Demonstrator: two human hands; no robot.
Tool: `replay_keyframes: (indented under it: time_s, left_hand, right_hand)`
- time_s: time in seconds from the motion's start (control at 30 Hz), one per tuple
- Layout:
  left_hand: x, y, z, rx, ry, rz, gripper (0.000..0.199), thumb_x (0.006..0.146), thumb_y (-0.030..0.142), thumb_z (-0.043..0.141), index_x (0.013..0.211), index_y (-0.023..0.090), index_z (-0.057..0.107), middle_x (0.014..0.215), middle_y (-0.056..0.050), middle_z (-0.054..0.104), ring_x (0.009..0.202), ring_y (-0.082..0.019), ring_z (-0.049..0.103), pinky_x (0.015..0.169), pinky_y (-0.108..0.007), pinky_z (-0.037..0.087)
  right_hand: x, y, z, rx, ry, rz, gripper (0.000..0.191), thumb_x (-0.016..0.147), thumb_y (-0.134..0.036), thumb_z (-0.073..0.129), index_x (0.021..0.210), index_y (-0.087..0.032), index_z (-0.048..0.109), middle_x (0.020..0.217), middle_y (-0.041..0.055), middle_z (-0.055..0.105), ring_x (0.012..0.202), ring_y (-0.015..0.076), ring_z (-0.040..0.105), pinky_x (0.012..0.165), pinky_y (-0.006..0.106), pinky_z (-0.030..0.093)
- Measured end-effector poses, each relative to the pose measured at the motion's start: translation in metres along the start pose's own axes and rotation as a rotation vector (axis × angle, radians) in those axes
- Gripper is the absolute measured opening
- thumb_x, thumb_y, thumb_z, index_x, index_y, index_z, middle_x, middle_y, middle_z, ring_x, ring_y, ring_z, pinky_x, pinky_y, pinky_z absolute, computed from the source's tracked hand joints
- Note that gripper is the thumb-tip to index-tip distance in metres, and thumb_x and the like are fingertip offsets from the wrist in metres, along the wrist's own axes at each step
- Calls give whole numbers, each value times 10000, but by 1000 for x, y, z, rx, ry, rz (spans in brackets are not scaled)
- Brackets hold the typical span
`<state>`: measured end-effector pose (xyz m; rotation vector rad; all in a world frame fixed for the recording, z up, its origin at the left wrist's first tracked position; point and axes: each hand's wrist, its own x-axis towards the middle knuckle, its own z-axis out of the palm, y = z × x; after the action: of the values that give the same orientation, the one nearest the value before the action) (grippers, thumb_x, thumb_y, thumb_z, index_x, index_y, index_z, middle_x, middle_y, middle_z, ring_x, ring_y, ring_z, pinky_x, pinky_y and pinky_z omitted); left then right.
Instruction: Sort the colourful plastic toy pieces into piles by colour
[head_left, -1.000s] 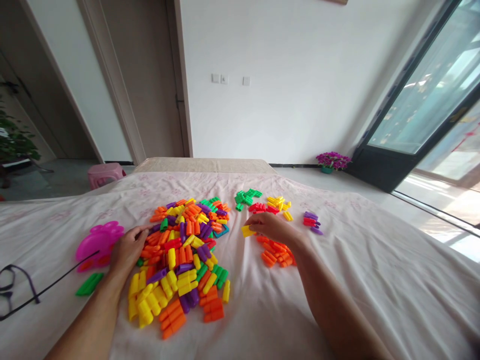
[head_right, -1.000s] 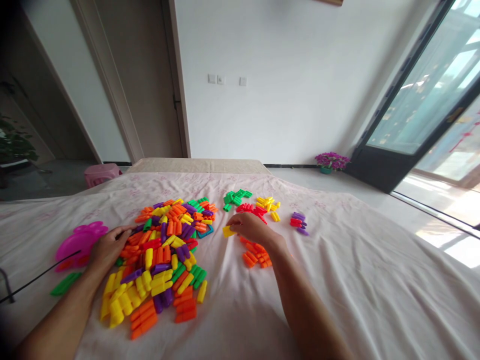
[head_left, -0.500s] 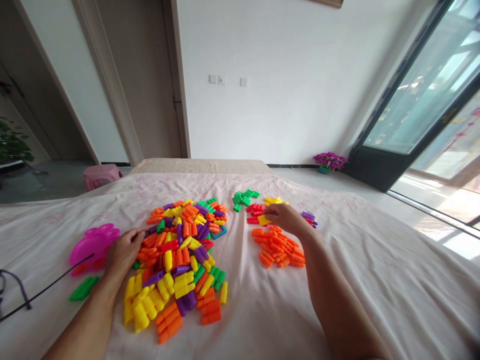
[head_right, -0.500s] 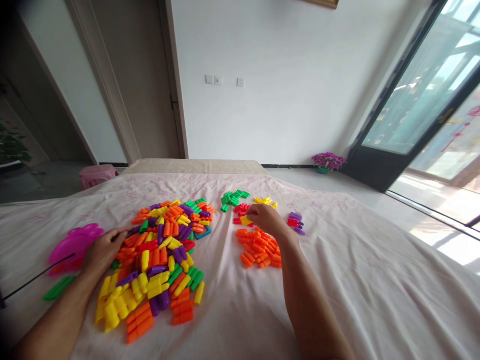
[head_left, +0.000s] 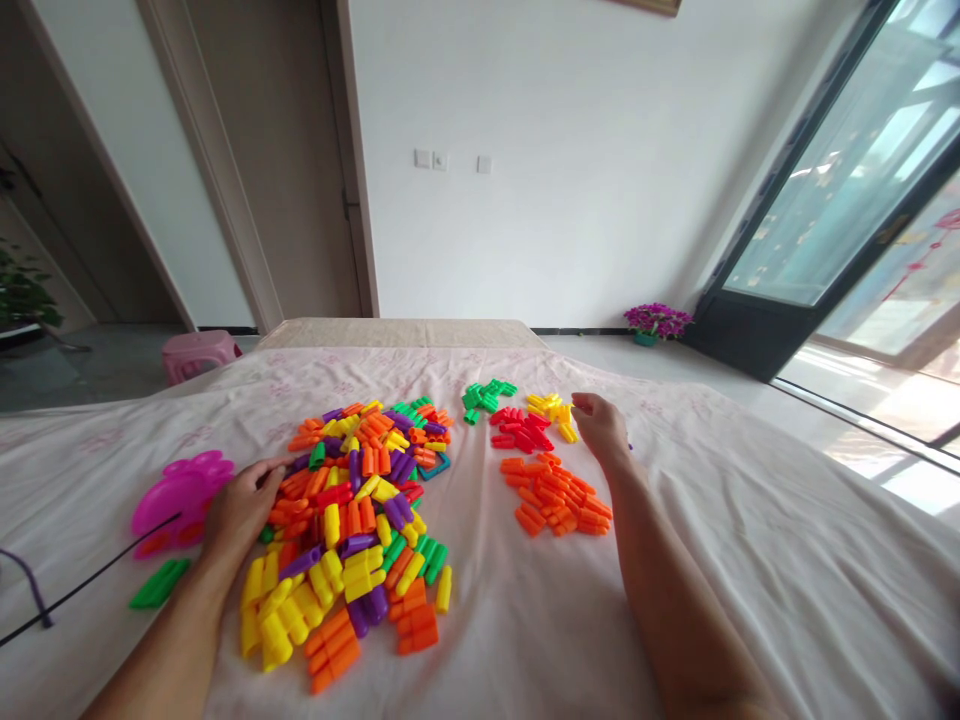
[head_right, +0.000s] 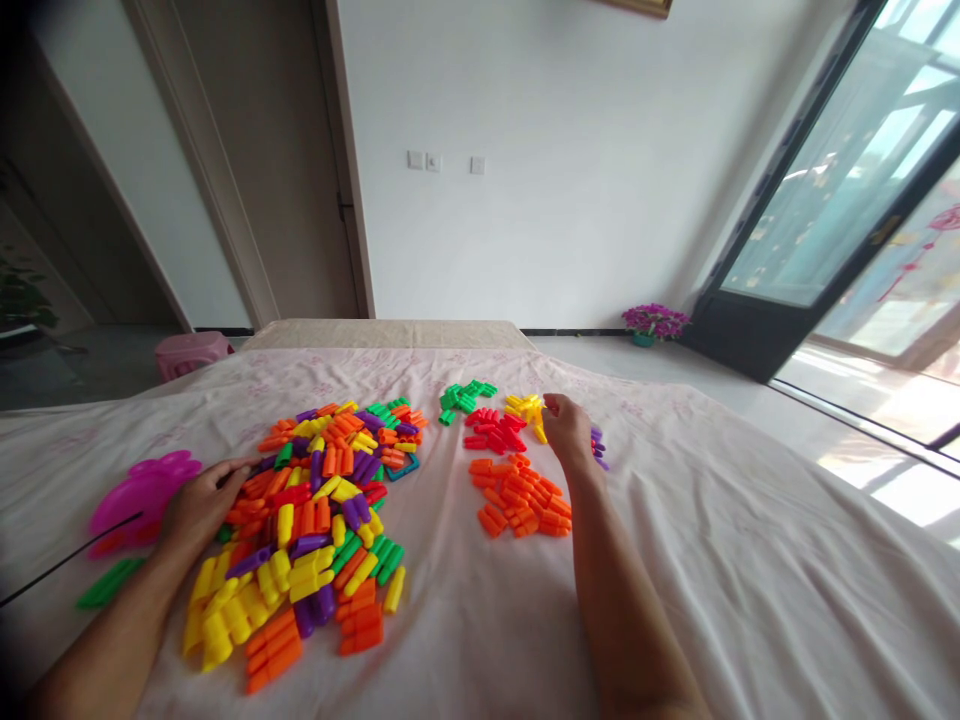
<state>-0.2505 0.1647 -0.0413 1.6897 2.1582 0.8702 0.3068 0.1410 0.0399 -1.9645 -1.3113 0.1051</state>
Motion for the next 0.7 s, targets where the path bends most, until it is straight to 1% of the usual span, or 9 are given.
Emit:
replay_keyframes:
  time_s: [0.07, 0.17, 0.23, 0.3, 0.37, 0.47, 0.53, 0.6, 0.7]
  left_hand:
    - [-1, 1, 0, -6, 7, 9, 404, 849, 471, 466, 1101, 275, 715, 1031, -36, 734, 907, -237, 661, 672, -269, 454]
    - [-1, 0, 0, -26, 1, 30, 402, 859, 461, 454, 1102, 269, 710, 1058, -31, 729, 935, -227, 657, 693, -262, 454]
    - [0, -1, 1, -21, -1, 33, 413, 863, 471, 446, 1114, 267, 703, 1057, -35, 727, 947, -230, 654, 700, -266, 453]
    - [0, -2, 1, -19, 0, 36, 420, 862, 480, 445, 1124, 271, 699, 1048, -40, 726, 953, -235, 651, 710, -272, 454]
    - [0, -3, 1, -23, 5, 43, 418, 860, 483, 449, 1123, 274, 699, 1050, -41, 725, 965, -237, 649, 730, -276, 454]
    - [-1, -1, 0, -30, 6, 40, 413, 859, 485, 452, 1112, 274, 702, 1064, -39, 723, 972, -239, 647, 746, -282, 455]
    - [-1, -1, 0, -25, 2, 32, 411, 859, 482, 453, 1109, 273, 703, 1061, -40, 724, 965, -242, 648, 747, -287, 455]
    - [-1, 0, 0, -22, 1, 29, 409, 859, 476, 455, 1111, 271, 703, 1061, -43, 724, 966, -246, 649, 749, -292, 456]
    - [-1, 1, 0, -26, 7, 29, 410, 859, 474, 457, 1115, 271, 703, 1064, -49, 724, 971, -251, 649, 752, -296, 459]
  right_hand:
    - [-7, -15, 5, 49, -89, -63, 383, 791, -282, 528, 1117, -154, 685, 948, 79, 726, 830, 193, 661, 733, 283, 485]
    - [-30, -49, 17, 97, -320, -212, 296, 784, -277, 551, 1001, -161, 715, 796, 37, 713, 700, 159, 641, 632, 250, 471]
    - [-52, -74, 27, 148, -521, -321, 242, 779, -260, 573, 952, -175, 720, 793, 22, 710, 687, 143, 641, 612, 230, 464]
    - [-77, -97, 37, 209, -711, -393, 225, 798, -271, 583, 957, -182, 716, 823, 23, 715, 705, 136, 650, 618, 219, 466]
    - [-101, -116, 47, 190, -827, -440, 246, 808, -340, 613, 980, -199, 719, 850, 23, 718, 740, 141, 654, 635, 220, 465]
    - [-132, -132, 59, 98, -893, -465, 374, 769, -493, 666, 1038, -237, 710, 902, 15, 717, 764, 154, 648, 628, 226, 449]
    - [-147, -137, 67, 75, -918, -462, 455, 732, -538, 693, 1086, -253, 683, 902, 3, 714, 753, 154, 643, 610, 223, 434]
    - [-157, -139, 75, 91, -920, -467, 492, 711, -521, 717, 1122, -257, 655, 889, -9, 707, 745, 149, 638, 597, 215, 420]
    - [-164, -138, 85, 136, -897, -472, 492, 708, -436, 729, 1152, -247, 632, 862, -18, 690, 718, 135, 621, 574, 200, 404]
